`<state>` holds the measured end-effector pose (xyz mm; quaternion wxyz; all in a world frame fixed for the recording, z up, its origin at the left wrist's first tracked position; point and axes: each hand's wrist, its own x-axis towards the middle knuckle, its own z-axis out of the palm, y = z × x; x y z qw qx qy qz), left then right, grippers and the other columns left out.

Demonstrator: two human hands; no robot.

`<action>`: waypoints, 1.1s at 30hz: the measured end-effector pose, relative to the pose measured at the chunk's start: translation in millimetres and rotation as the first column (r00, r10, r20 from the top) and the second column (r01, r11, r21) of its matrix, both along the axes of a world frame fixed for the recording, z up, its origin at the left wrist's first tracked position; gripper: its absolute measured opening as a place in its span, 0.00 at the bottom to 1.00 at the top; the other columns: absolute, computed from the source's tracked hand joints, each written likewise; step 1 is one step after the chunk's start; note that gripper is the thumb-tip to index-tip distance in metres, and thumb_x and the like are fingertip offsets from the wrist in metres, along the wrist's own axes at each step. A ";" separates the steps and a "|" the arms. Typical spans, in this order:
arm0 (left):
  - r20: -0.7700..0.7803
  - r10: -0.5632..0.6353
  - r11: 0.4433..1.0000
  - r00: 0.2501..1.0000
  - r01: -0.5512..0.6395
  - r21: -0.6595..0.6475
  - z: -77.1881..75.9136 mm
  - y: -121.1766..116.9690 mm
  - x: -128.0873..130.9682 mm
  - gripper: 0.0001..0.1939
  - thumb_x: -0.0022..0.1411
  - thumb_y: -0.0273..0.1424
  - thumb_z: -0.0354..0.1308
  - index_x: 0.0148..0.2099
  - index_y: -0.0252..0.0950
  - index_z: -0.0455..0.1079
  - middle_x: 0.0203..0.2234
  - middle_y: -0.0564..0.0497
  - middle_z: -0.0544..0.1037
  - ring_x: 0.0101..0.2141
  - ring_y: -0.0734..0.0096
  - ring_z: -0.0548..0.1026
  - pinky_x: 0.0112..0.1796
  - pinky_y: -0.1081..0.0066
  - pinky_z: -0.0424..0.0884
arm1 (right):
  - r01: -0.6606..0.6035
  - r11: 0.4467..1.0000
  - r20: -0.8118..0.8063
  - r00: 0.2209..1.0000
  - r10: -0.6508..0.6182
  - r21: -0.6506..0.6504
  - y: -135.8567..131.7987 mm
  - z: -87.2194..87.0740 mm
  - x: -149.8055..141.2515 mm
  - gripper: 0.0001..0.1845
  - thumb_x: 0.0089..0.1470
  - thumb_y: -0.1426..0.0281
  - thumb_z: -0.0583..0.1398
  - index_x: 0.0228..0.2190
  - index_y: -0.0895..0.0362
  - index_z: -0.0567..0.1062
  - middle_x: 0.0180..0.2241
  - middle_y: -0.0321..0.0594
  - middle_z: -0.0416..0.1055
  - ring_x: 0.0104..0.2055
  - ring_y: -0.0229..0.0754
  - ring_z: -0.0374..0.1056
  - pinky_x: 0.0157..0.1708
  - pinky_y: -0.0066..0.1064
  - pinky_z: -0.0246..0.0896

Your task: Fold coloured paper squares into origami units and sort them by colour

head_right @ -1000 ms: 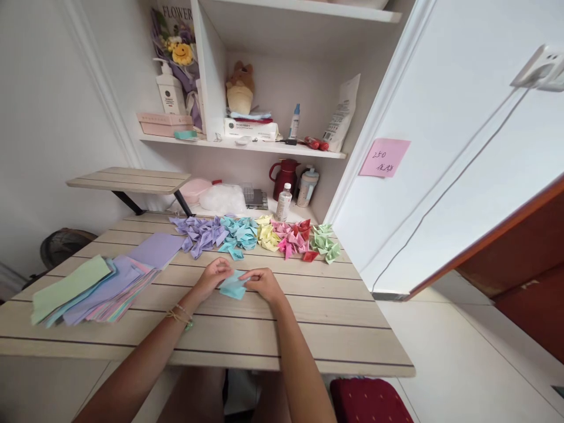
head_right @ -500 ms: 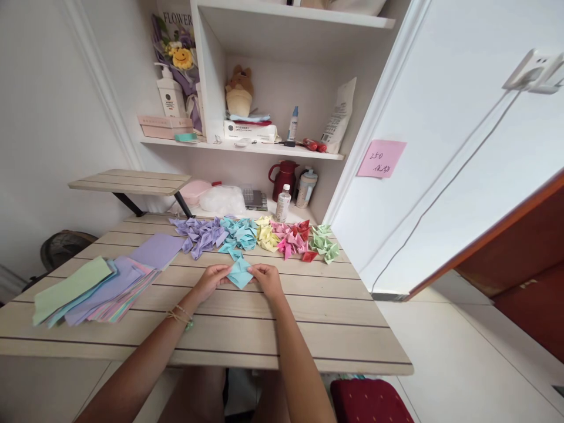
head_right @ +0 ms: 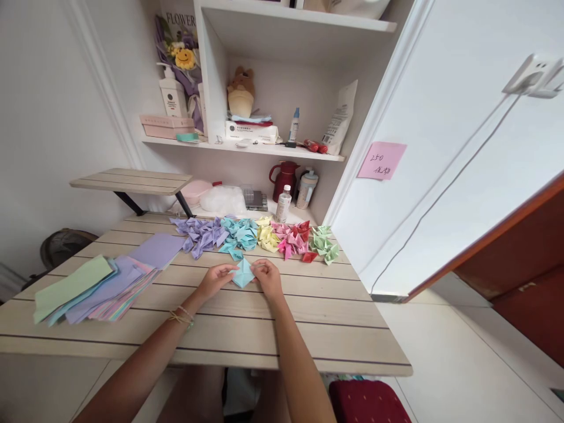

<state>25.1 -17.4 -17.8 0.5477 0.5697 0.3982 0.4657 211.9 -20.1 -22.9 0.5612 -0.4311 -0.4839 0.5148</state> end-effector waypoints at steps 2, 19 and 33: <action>0.024 0.001 1.000 1.000 0.000 -0.023 -1.2 -0.1 -0.4 0.19 0.42 0.33 0.66 0.39 0.30 0.73 0.34 0.45 0.78 0.33 0.67 0.75 0.35 0.70 0.71 | -0.046 0.998 0.070 0.997 0.043 0.043 1.1 -1.8 1.3 0.20 0.39 0.56 0.65 0.30 0.59 0.76 0.20 0.37 0.71 0.22 0.37 0.65 0.24 0.30 0.65; -0.011 0.102 0.993 0.995 -0.102 0.062 4.1 2.0 -2.3 0.14 0.43 0.38 0.66 0.28 0.33 0.69 0.19 0.54 0.73 0.24 0.74 0.70 0.28 0.75 0.65 | -0.080 0.971 0.364 0.932 -0.008 0.226 -4.1 7.6 1.4 0.15 0.43 0.57 0.63 0.30 0.54 0.80 0.28 0.42 0.72 0.31 0.43 0.66 0.31 0.31 0.60; 0.091 0.033 0.996 0.995 -0.025 -0.082 8.2 0.9 -5.4 0.18 0.44 0.42 0.64 0.31 0.31 0.71 0.22 0.50 0.75 0.25 0.70 0.73 0.31 0.69 0.71 | 0.015 0.977 0.379 0.920 -0.097 0.215 -1.0 4.1 4.6 0.14 0.42 0.58 0.63 0.25 0.57 0.77 0.28 0.40 0.70 0.27 0.38 0.64 0.27 0.29 0.60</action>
